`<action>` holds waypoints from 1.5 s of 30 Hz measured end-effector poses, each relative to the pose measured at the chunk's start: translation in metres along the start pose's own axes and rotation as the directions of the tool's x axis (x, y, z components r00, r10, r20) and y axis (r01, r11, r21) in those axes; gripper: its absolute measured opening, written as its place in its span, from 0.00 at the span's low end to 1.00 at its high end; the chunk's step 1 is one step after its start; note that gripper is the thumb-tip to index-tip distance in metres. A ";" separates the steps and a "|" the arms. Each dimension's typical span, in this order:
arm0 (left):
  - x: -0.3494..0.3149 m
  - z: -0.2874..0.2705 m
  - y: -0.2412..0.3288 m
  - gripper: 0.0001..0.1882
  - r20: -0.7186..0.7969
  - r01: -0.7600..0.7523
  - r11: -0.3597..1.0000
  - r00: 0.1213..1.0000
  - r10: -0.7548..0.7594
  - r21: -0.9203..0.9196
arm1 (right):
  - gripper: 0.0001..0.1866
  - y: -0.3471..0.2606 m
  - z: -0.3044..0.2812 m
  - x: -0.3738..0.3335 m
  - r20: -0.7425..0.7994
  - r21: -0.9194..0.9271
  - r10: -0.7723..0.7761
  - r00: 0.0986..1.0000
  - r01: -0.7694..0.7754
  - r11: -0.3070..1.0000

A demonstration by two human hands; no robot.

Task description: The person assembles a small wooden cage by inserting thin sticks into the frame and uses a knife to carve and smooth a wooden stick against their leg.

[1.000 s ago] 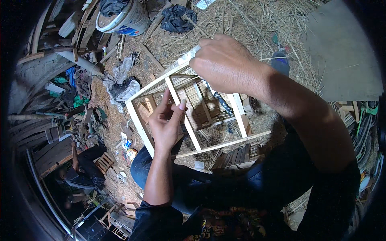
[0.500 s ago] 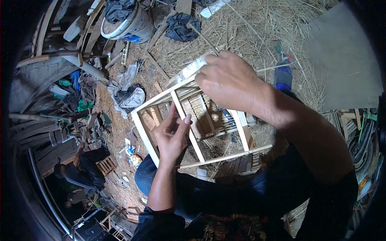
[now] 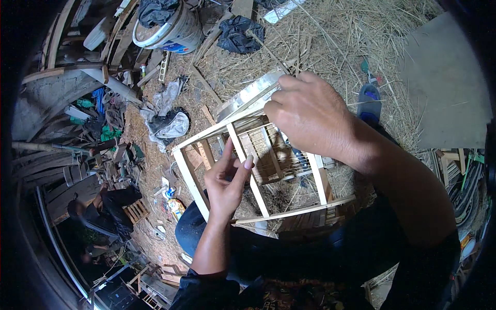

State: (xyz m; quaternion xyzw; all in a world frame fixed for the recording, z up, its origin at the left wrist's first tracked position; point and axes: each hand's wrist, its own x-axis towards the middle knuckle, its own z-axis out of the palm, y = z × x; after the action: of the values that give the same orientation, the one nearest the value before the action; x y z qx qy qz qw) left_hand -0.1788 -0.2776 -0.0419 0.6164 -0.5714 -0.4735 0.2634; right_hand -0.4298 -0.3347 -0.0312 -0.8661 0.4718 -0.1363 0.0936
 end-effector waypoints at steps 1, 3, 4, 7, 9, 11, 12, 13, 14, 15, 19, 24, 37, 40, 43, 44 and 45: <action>0.000 0.000 0.001 0.35 0.001 0.015 1.000 1.000 -0.015 0.000 | 0.06 0.000 0.000 0.000 0.022 -0.019 0.003 1.000 -0.002 1.000; 0.000 0.001 0.001 0.35 0.002 0.032 0.999 0.999 -0.032 0.001 | 0.06 -0.001 0.001 0.000 0.044 -0.036 0.005 0.999 -0.003 0.999; 0.000 0.001 0.000 0.35 -0.001 0.036 0.999 0.999 -0.036 -0.016 | 0.06 -0.001 0.002 0.000 0.046 -0.039 -0.001 0.999 0.003 0.999; 0.000 0.001 -0.005 0.35 -0.001 0.037 0.998 0.999 -0.037 -0.041 | 0.06 -0.001 0.002 0.000 0.057 -0.038 0.000 0.998 0.002 0.999; 0.000 0.000 -0.005 0.35 0.000 0.034 0.998 0.999 -0.034 -0.045 | 0.05 -0.002 0.001 0.000 0.064 -0.031 0.005 0.998 -0.003 1.000; -0.001 0.000 -0.003 0.33 -0.016 0.024 0.999 1.000 -0.025 -0.034 | 0.06 -0.004 0.001 0.001 0.073 -0.029 0.003 0.997 -0.001 1.000; 0.000 0.000 -0.003 0.33 -0.014 0.024 0.999 1.000 -0.025 -0.035 | 0.06 -0.004 0.001 0.001 0.074 -0.029 0.004 0.997 -0.002 1.000; 0.000 0.000 -0.003 0.34 -0.008 0.032 0.999 0.999 -0.032 -0.041 | 0.06 -0.004 0.002 0.001 0.076 -0.040 0.008 0.997 -0.005 0.999; 0.000 0.001 -0.003 0.34 -0.002 0.039 0.998 0.999 -0.039 -0.048 | 0.06 -0.004 0.003 0.001 0.079 -0.051 0.011 0.997 -0.007 0.999; 0.000 0.001 -0.002 0.34 -0.001 0.039 0.998 0.999 -0.039 -0.048 | 0.06 -0.004 0.002 0.001 0.079 -0.052 0.012 0.997 -0.008 0.999; 0.000 0.003 0.002 0.33 -0.015 0.019 1.000 1.000 -0.020 -0.022 | 0.05 -0.003 0.001 0.000 0.053 -0.032 0.011 0.999 -0.009 0.999; -0.001 0.003 0.001 0.34 -0.023 0.041 0.998 0.999 -0.042 -0.050 | 0.05 -0.005 0.004 0.000 0.003 -0.048 -0.002 1.000 0.002 0.999; 0.000 0.001 0.001 0.32 -0.007 0.006 1.000 1.000 -0.006 -0.017 | 0.06 -0.003 0.008 -0.001 -0.073 -0.057 -0.022 0.997 0.018 0.998; 0.001 0.001 -0.001 0.32 -0.001 -0.008 1.000 1.000 0.008 -0.017 | 0.07 -0.001 0.009 -0.002 -0.108 -0.095 -0.047 0.993 0.037 0.995; 0.000 0.000 -0.002 0.32 -0.005 -0.017 1.000 1.000 0.017 -0.005 | 0.06 -0.003 0.009 -0.002 -0.086 -0.074 -0.037 0.996 0.030 0.997; 0.000 -0.001 -0.003 0.32 -0.008 -0.010 1.000 1.000 0.010 -0.005 | 0.06 -0.004 0.009 -0.001 -0.062 -0.054 -0.023 0.998 0.019 0.998; 0.000 0.000 -0.002 0.32 -0.007 -0.010 1.000 1.000 0.009 -0.006 | 0.06 -0.003 0.009 -0.001 -0.060 -0.055 -0.021 0.998 0.018 0.998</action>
State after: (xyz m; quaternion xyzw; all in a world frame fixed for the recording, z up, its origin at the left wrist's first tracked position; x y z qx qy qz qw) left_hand -0.1777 -0.2774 -0.0437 0.6144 -0.5719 -0.4720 0.2696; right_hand -0.4249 -0.3314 -0.0390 -0.8684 0.4693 -0.1507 0.0544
